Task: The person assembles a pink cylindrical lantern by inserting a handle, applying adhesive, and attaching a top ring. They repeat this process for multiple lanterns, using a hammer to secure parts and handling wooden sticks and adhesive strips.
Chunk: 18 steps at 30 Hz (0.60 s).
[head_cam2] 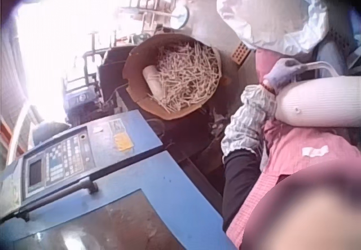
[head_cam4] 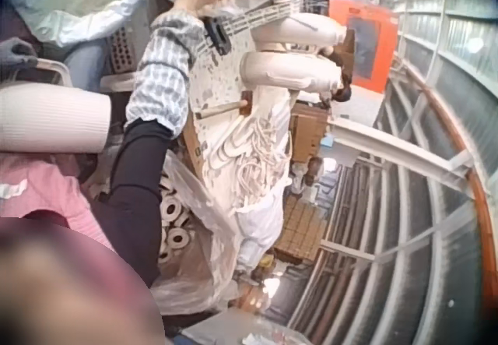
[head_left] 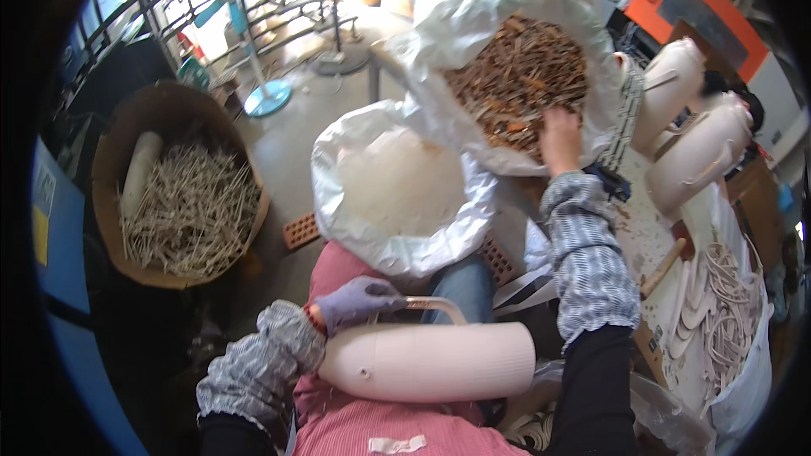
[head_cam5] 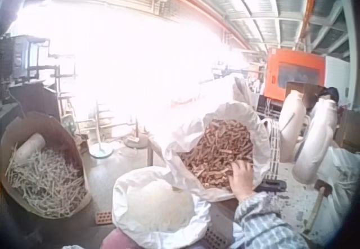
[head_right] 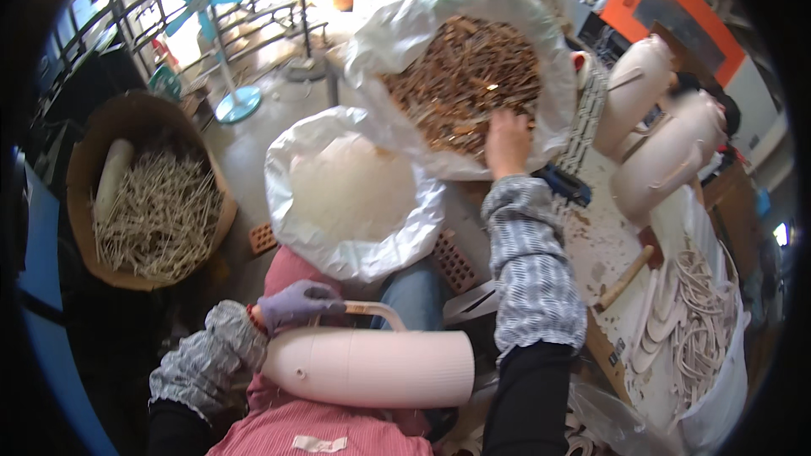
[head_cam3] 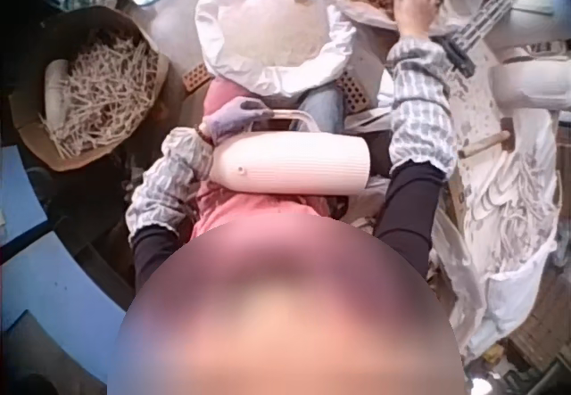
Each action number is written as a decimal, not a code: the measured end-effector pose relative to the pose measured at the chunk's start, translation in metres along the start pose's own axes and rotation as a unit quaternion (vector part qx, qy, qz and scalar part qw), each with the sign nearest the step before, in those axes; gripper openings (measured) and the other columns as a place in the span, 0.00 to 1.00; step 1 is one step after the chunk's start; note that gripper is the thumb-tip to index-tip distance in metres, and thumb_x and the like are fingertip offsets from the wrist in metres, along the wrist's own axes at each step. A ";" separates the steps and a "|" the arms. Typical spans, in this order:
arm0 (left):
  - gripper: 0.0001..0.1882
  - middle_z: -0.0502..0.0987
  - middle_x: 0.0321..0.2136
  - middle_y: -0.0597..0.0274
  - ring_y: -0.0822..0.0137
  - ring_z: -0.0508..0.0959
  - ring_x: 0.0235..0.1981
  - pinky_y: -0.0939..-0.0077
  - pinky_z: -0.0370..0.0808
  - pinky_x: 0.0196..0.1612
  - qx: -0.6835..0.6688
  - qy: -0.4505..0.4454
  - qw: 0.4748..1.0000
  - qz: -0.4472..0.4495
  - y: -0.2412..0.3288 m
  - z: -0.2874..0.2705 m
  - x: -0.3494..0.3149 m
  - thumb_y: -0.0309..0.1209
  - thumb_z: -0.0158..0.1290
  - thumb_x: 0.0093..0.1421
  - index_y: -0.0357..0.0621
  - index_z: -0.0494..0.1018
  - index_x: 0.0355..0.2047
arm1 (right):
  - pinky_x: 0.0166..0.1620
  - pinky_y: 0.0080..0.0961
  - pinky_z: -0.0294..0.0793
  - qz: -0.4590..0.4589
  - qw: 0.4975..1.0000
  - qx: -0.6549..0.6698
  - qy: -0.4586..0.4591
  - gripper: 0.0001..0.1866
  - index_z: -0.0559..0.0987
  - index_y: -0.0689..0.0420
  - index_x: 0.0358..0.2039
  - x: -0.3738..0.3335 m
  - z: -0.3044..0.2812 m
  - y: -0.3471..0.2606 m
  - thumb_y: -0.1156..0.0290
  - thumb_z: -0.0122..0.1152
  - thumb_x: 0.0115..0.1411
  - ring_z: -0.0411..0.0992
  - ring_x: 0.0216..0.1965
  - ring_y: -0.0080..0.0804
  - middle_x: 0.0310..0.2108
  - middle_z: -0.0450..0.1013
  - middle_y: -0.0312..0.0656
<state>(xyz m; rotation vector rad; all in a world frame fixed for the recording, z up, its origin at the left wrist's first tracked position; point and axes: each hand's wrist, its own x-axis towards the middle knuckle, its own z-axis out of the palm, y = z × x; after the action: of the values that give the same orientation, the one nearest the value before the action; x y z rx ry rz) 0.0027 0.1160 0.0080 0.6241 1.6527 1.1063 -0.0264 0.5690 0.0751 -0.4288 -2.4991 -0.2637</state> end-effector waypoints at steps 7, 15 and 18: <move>0.19 0.75 0.26 0.69 0.78 0.69 0.24 0.80 0.67 0.26 0.046 -0.023 0.998 -0.045 -0.014 -0.007 -0.003 0.46 0.55 0.62 0.43 0.80 0.41 | 0.37 0.34 0.75 -0.266 0.861 0.380 -0.209 0.13 0.78 0.58 0.33 -0.151 -0.118 -0.169 0.69 0.70 0.47 0.75 0.35 0.43 0.31 0.75 0.43; 0.24 0.78 0.36 0.69 0.79 0.73 0.32 0.82 0.71 0.36 -0.063 -0.088 0.994 -0.024 -0.021 -0.012 -0.015 0.38 0.61 0.58 0.39 0.75 0.51 | 0.35 0.29 0.74 -0.321 0.848 0.351 -0.234 0.09 0.79 0.56 0.31 -0.199 -0.114 -0.194 0.70 0.68 0.49 0.72 0.33 0.35 0.29 0.72 0.37; 0.24 0.79 0.38 0.68 0.78 0.74 0.36 0.81 0.72 0.41 -0.062 -0.091 0.994 -0.027 -0.020 -0.012 -0.016 0.37 0.61 0.58 0.38 0.74 0.52 | 0.35 0.29 0.74 -0.317 0.851 0.359 -0.214 0.08 0.79 0.56 0.30 -0.199 -0.116 -0.200 0.71 0.67 0.49 0.72 0.32 0.35 0.28 0.72 0.37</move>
<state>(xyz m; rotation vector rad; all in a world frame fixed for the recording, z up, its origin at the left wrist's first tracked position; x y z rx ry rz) -0.0005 0.0895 -0.0013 0.5787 1.4258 1.0727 0.1165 0.3024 0.0354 0.7311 -2.8433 0.5850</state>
